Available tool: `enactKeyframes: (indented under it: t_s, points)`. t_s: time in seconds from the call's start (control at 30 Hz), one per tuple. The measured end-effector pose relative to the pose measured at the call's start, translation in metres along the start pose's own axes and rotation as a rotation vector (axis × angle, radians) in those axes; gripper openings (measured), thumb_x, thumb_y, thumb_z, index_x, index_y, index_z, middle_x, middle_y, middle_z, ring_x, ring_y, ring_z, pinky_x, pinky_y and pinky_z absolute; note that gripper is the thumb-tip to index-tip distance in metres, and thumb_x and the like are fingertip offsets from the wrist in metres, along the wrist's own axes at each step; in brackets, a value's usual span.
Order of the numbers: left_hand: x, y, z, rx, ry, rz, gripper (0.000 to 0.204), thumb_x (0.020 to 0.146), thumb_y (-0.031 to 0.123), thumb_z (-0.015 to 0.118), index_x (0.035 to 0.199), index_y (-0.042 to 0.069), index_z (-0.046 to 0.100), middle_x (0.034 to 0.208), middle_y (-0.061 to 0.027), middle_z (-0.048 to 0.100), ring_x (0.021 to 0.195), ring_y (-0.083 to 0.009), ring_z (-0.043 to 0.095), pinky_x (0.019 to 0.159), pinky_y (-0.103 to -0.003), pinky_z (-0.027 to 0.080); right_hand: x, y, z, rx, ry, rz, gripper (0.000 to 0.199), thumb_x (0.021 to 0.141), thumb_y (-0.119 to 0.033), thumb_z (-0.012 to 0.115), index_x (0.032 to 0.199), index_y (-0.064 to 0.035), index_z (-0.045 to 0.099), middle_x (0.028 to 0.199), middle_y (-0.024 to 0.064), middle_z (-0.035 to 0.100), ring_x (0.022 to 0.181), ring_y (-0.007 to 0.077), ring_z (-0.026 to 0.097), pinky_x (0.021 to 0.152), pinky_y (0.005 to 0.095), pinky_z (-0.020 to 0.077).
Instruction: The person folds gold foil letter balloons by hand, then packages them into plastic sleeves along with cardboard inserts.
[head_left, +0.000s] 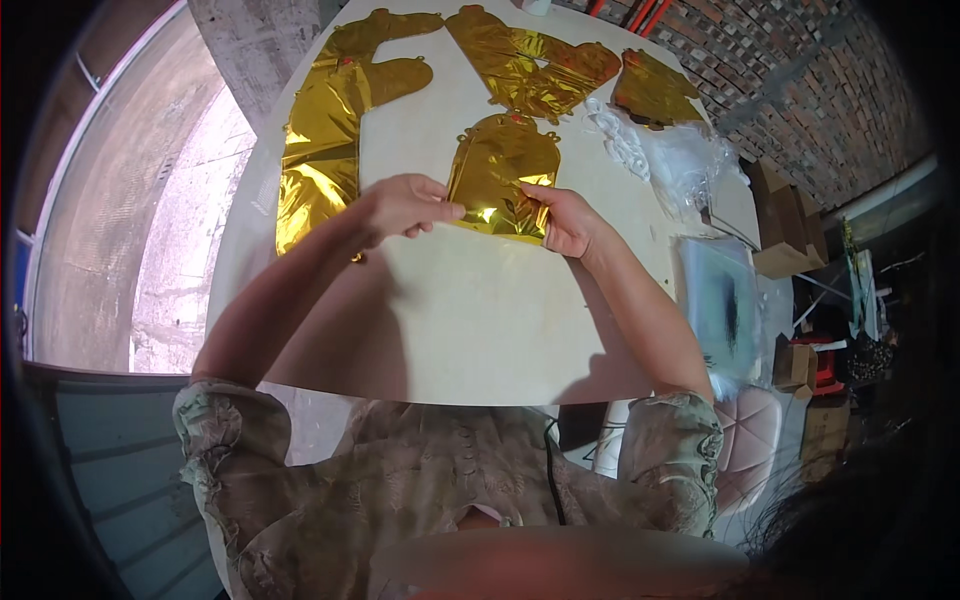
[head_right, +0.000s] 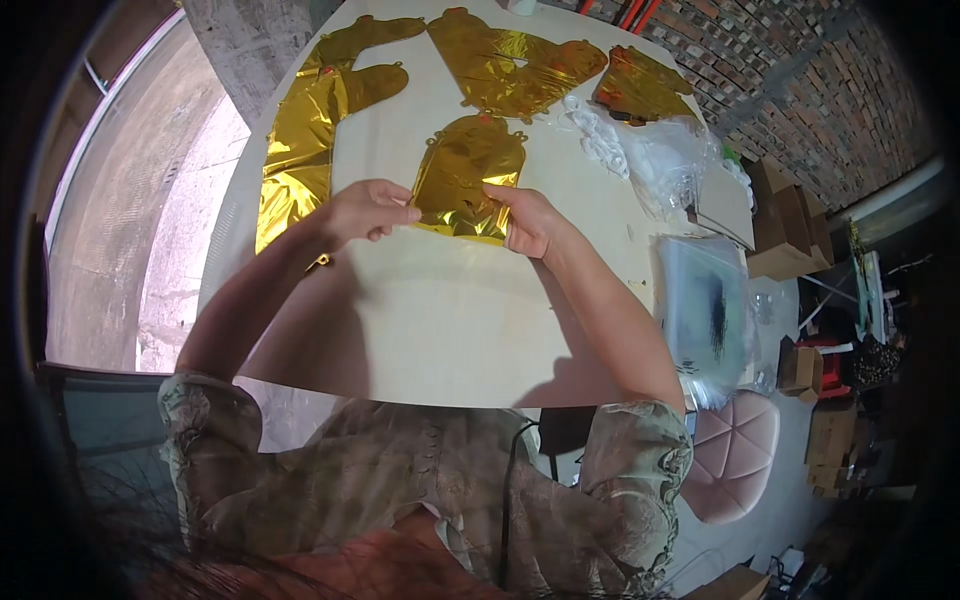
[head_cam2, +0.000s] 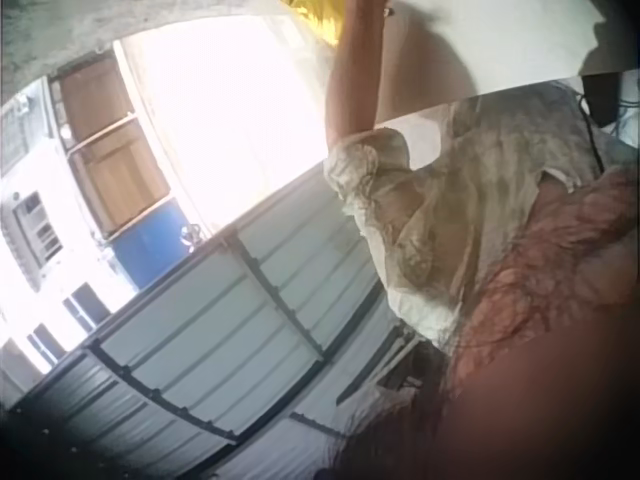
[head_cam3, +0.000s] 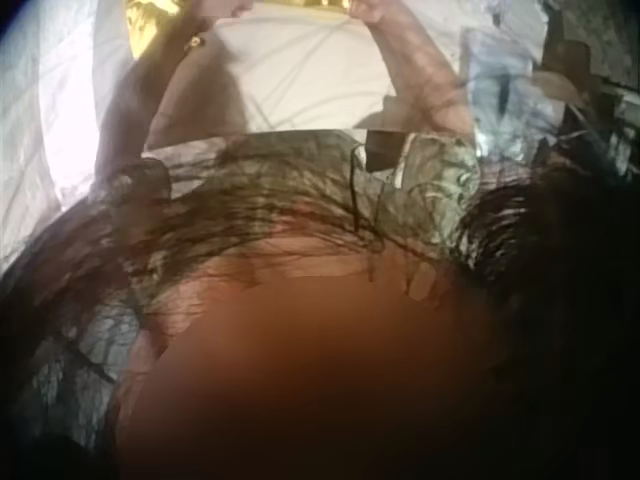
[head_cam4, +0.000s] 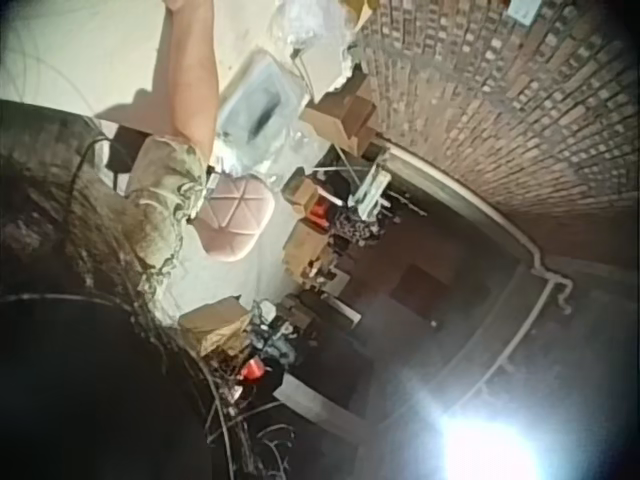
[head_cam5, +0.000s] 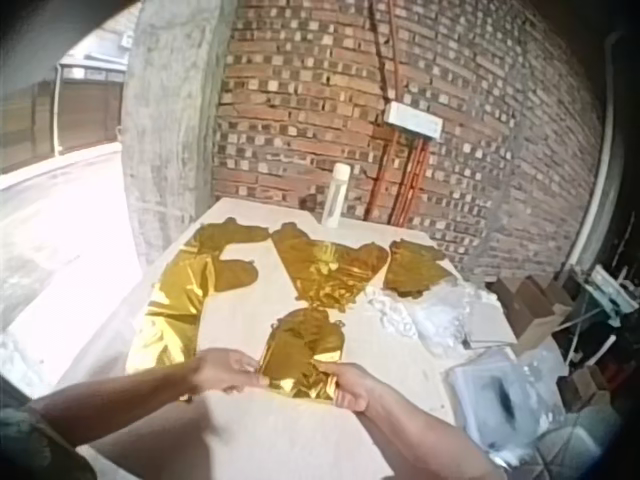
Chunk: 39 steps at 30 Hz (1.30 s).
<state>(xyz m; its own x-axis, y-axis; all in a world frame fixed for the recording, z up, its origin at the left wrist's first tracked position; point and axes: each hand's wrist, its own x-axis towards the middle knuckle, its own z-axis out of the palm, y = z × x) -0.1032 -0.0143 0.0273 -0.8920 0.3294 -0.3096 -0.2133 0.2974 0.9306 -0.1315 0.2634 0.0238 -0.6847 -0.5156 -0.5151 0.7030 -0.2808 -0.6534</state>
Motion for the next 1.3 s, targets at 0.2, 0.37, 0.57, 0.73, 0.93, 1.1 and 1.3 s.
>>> enactKeyframes:
  t_s: [0.2, 0.37, 0.57, 0.73, 0.93, 1.1, 1.3]
  points:
    - [0.0, -0.01, 0.008, 0.165, 0.066, -0.077, 0.038, 0.079, 0.037, 0.083, 0.096, 0.005, 0.071, 0.079, -0.003, 0.068, 0.065, -0.0097, 0.06, 0.058, -0.025, 0.048, -0.005, 0.001, 0.004, -0.096, 0.023, -0.03, 0.039, 0.106, -0.021, 0.047, 0.133, 0.0056, 0.05, 0.119, 0.0192, 0.068, 0.101, 0.0275, 0.072, 0.089, 0.0394, 0.0622]
    - [0.001, -0.011, 0.009, 0.139, 0.088, -0.11, 0.034, 0.08, 0.038, 0.081, 0.089, 0.007, 0.068, 0.075, -0.0022, 0.068, 0.063, -0.0098, 0.06, 0.057, -0.025, 0.048, -0.006, 0.003, 0.004, -0.129, -0.031, -0.11, 0.036, 0.104, -0.022, 0.052, 0.129, 0.0036, 0.054, 0.114, 0.0149, 0.069, 0.101, 0.0251, 0.072, 0.091, 0.0372, 0.0612]
    - [-0.002, -0.01, 0.013, 0.094, 0.117, -0.147, 0.03, 0.083, 0.034, 0.08, 0.09, 0.007, 0.069, 0.077, -0.0033, 0.07, 0.063, -0.0098, 0.065, 0.058, -0.024, 0.051, -0.017, -0.005, 0.008, -0.214, -0.03, -0.159, 0.025, 0.102, -0.02, 0.058, 0.117, 0.001, 0.059, 0.107, 0.0104, 0.069, 0.095, 0.0188, 0.071, 0.087, 0.0322, 0.0596]
    - [-0.005, -0.006, 0.016, -0.007, 0.142, -0.124, 0.025, 0.085, 0.024, 0.078, 0.092, 0.002, 0.069, 0.08, -0.0064, 0.071, 0.067, -0.0127, 0.07, 0.063, -0.025, 0.058, -0.014, -0.007, 0.0, -0.279, 0.014, -0.181, 0.023, 0.102, -0.019, 0.059, 0.114, 0.0, 0.06, 0.105, 0.0083, 0.069, 0.095, 0.0157, 0.069, 0.087, 0.0306, 0.0579]
    - [-0.007, -0.004, 0.017, -0.088, 0.128, -0.128, 0.028, 0.087, 0.023, 0.079, 0.092, 0.001, 0.064, 0.08, -0.007, 0.065, 0.069, -0.0155, 0.066, 0.061, -0.028, 0.056, -0.033, -0.01, 0.014, -0.519, 0.18, -0.196, 0.036, 0.102, -0.019, 0.058, 0.131, 0.001, 0.054, 0.111, 0.0073, 0.069, 0.099, 0.0167, 0.068, 0.092, 0.0319, 0.055]
    - [-0.006, -0.008, 0.017, -0.082, 0.152, -0.146, 0.029, 0.086, 0.023, 0.079, 0.096, -0.001, 0.066, 0.083, -0.0087, 0.068, 0.07, -0.0166, 0.07, 0.063, -0.028, 0.059, -0.046, 0.01, 0.017, -0.833, 0.42, -0.306, 0.053, 0.097, -0.02, 0.067, 0.141, 0.0022, 0.048, 0.105, 0.0074, 0.07, 0.096, 0.0136, 0.066, 0.084, 0.0273, 0.0527]
    - [-0.008, -0.002, 0.022, -0.063, 0.175, -0.118, 0.03, 0.087, 0.024, 0.078, 0.096, -0.001, 0.064, 0.085, -0.0072, 0.065, 0.068, -0.0152, 0.066, 0.059, -0.029, 0.056, -0.04, 0.017, 0.008, -0.907, 0.426, -0.294, 0.046, 0.09, -0.013, 0.075, 0.129, 0.0006, 0.055, 0.091, 0.0039, 0.069, 0.074, 0.0073, 0.058, 0.065, 0.0216, 0.0459]
